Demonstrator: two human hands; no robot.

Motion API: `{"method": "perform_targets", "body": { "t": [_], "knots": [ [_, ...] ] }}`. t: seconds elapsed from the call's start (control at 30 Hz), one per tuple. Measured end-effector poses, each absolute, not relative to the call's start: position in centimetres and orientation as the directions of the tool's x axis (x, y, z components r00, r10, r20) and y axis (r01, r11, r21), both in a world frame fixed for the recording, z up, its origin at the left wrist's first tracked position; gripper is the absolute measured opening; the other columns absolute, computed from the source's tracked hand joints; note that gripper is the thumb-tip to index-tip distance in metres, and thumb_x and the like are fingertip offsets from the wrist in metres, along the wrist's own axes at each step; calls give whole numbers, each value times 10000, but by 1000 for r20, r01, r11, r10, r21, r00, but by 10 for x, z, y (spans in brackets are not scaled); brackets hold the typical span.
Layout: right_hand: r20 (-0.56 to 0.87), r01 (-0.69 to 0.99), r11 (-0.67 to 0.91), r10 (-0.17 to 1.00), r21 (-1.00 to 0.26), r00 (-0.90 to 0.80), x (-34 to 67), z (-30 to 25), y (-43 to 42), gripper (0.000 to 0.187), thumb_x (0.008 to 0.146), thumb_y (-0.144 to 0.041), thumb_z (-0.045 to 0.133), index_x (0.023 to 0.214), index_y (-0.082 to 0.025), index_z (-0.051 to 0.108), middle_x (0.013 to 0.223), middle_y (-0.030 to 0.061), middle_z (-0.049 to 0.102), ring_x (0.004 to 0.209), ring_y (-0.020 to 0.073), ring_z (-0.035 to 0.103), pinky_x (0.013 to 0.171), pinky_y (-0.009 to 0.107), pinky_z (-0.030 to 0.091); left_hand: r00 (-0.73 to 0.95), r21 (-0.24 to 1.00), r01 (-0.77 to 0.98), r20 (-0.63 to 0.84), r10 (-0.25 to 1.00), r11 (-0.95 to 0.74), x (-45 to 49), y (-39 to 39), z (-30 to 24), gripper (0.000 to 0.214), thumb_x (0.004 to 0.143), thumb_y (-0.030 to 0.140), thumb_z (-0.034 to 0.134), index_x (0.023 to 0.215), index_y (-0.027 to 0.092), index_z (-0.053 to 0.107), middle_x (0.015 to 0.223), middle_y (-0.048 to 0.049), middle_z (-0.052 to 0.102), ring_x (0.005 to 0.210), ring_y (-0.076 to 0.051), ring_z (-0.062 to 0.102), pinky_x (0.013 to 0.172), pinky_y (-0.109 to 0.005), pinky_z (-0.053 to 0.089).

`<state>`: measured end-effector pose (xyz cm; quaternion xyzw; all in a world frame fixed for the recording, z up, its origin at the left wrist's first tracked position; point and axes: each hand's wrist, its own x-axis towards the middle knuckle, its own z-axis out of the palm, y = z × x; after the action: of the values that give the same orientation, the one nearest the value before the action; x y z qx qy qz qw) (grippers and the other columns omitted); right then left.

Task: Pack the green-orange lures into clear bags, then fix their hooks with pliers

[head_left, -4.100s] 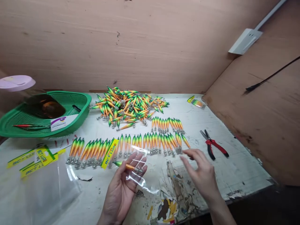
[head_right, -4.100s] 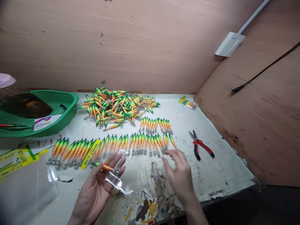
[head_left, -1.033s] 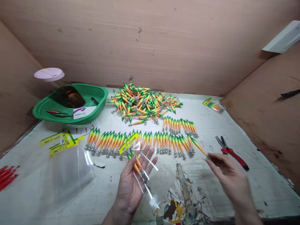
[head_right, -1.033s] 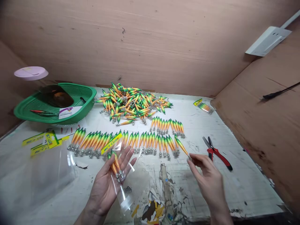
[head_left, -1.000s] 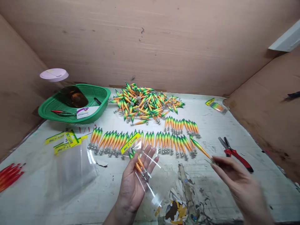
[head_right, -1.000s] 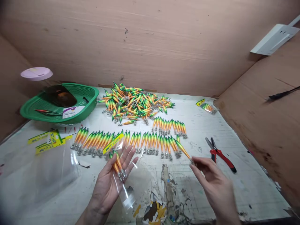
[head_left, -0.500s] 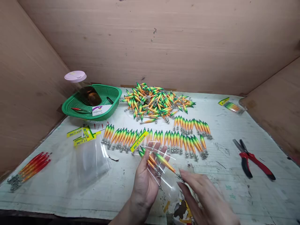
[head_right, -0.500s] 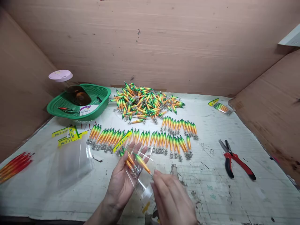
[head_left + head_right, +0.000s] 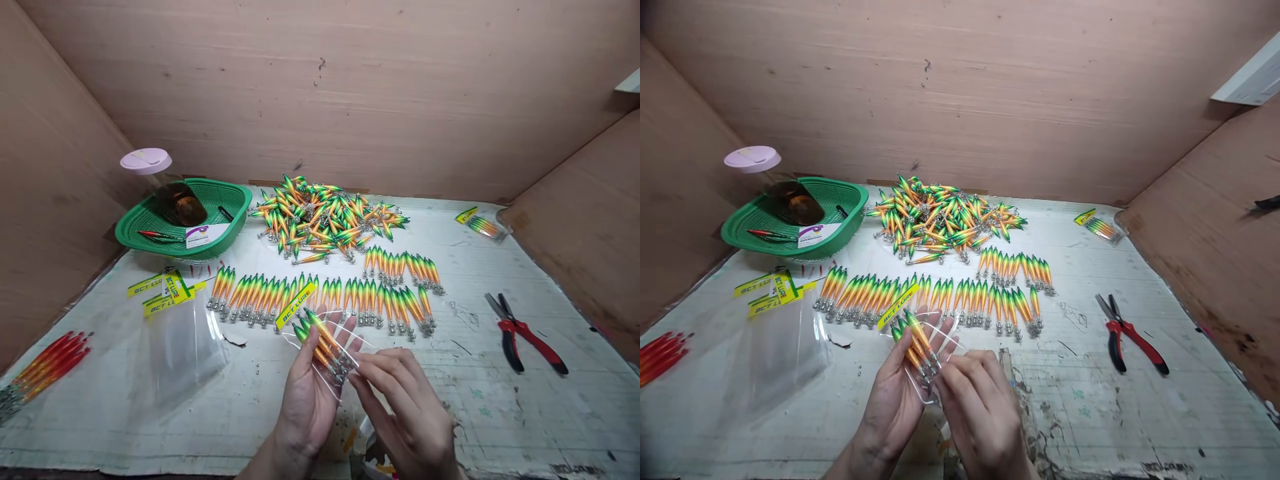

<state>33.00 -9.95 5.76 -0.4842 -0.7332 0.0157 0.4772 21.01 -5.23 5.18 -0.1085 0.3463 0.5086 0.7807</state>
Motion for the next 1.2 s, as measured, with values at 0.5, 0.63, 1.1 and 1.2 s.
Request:
{"method": "perform_targets", "body": {
  "t": [0.5,0.63,1.1,1.2],
  "knots": [
    [290,813,-231,853,-534,433,481,-34,-95,424,856,-545,537,953,-160,684,806,62,650,668,183,619,625,326,521,234,209,-848,-677,698,487,208,-47,48,430,955,111,497,1379,172,524,1239,-152,692,1090,-261,690,951,-438,575],
    [289,795,-281,824,-537,487,475,-39,-89,462,879,-594,524,911,-157,671,779,39,620,647,151,579,638,318,505,261,215,-826,-672,693,520,211,-47,48,415,951,121,516,1364,156,531,1238,-163,690,1083,-272,693,896,-425,606],
    [376,815,-366,750,-449,544,472,-34,-64,339,930,-483,561,853,-161,633,770,1,631,656,121,584,664,303,501,250,244,-811,-677,692,532,211,-47,51,439,952,116,497,1386,181,509,1199,-157,704,1064,-257,703,947,-431,577],
    [457,852,-301,741,-429,492,472,-24,-63,385,920,-495,486,866,-159,667,810,90,672,730,210,615,706,375,493,252,241,-813,-676,693,530,211,-46,51,432,950,117,501,1378,178,515,1191,-158,706,1064,-265,703,926,-433,589]
  ]
}}
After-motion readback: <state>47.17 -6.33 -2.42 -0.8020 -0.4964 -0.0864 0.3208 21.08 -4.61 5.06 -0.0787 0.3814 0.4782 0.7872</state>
